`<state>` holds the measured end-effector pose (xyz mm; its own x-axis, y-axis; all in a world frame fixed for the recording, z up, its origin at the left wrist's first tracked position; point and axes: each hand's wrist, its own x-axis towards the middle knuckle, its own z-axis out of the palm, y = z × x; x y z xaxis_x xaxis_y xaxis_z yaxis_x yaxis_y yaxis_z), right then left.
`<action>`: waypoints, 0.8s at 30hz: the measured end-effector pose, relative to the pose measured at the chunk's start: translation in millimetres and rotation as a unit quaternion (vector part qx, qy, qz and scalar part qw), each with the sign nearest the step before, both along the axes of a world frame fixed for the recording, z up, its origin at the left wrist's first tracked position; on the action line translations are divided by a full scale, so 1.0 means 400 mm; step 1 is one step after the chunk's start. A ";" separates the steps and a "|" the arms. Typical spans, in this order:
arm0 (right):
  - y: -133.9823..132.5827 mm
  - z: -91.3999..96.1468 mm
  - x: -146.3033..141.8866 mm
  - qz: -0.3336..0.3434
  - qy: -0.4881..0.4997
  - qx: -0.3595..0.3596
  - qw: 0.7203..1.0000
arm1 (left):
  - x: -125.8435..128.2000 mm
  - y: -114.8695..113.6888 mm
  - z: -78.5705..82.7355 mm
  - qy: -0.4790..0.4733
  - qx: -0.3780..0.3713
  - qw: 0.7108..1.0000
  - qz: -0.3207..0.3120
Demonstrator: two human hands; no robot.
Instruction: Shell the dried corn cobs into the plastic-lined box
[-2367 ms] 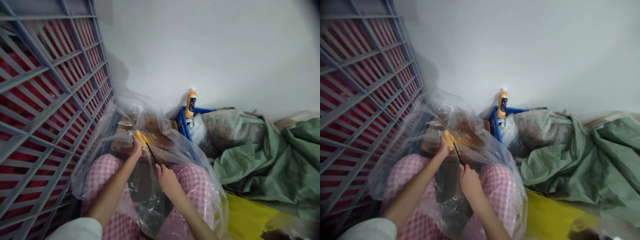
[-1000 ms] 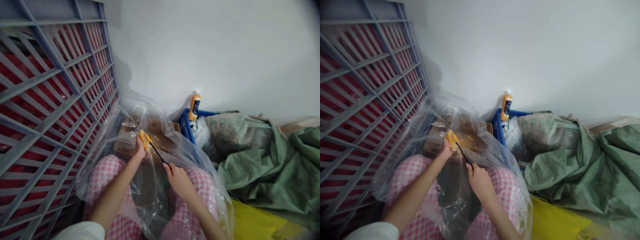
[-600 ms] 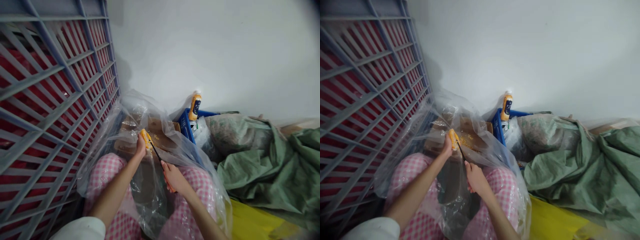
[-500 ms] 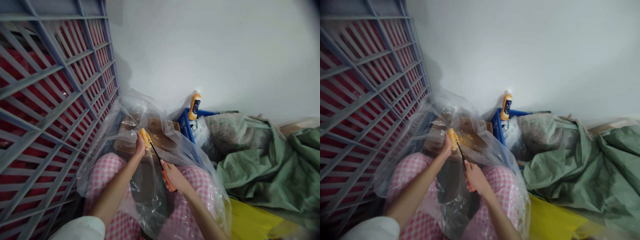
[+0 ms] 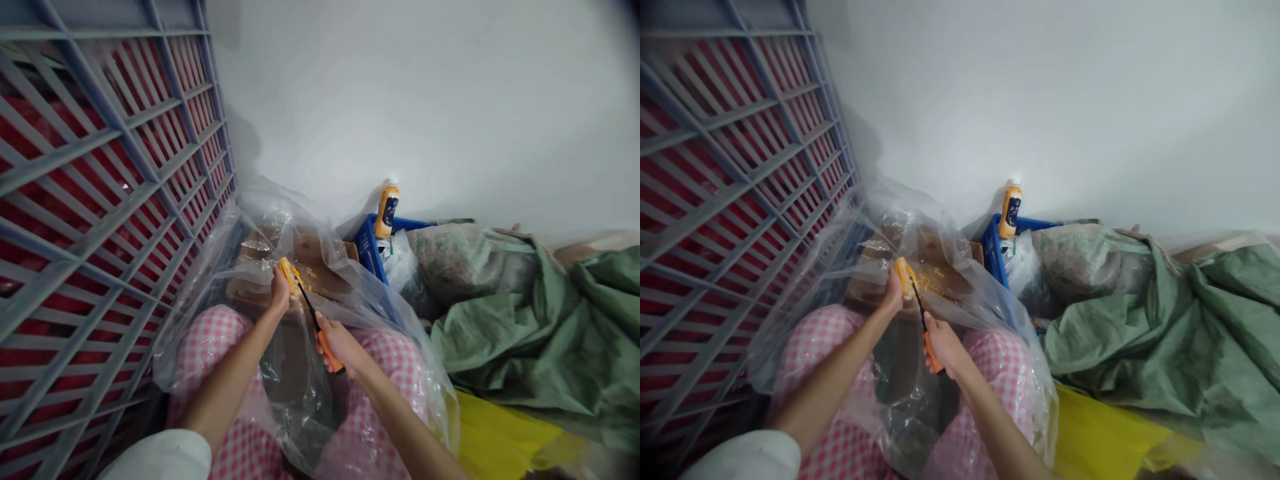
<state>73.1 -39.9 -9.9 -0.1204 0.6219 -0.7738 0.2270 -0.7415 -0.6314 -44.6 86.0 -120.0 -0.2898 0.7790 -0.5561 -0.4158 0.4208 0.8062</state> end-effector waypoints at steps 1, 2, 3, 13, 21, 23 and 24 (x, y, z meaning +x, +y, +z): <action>0.003 -0.002 0.003 0.021 -0.043 0.017 0.999 | 0.002 -0.001 0.002 0.003 -0.010 1.000 0.006; 0.006 -0.006 0.005 0.049 -0.095 0.045 0.993 | 0.004 -0.001 0.004 0.009 -0.020 1.000 0.012; 0.008 -0.011 0.006 0.079 -0.151 0.081 0.982 | 0.005 -0.001 0.006 0.014 -0.028 0.999 0.016; 0.019 -0.006 0.009 -0.007 0.030 -0.036 0.999 | 0.001 -0.008 0.019 0.073 -0.043 0.996 0.009; 0.019 0.001 0.045 0.046 -0.028 0.035 0.998 | 0.009 -0.006 0.034 0.012 -0.026 0.999 0.027; 0.013 0.000 0.033 0.117 -0.255 0.167 0.945 | 0.013 -0.008 0.033 0.003 -0.025 1.000 0.016; 0.013 0.000 0.026 0.145 -0.337 0.213 0.905 | 0.015 -0.009 0.033 0.005 -0.026 1.000 0.011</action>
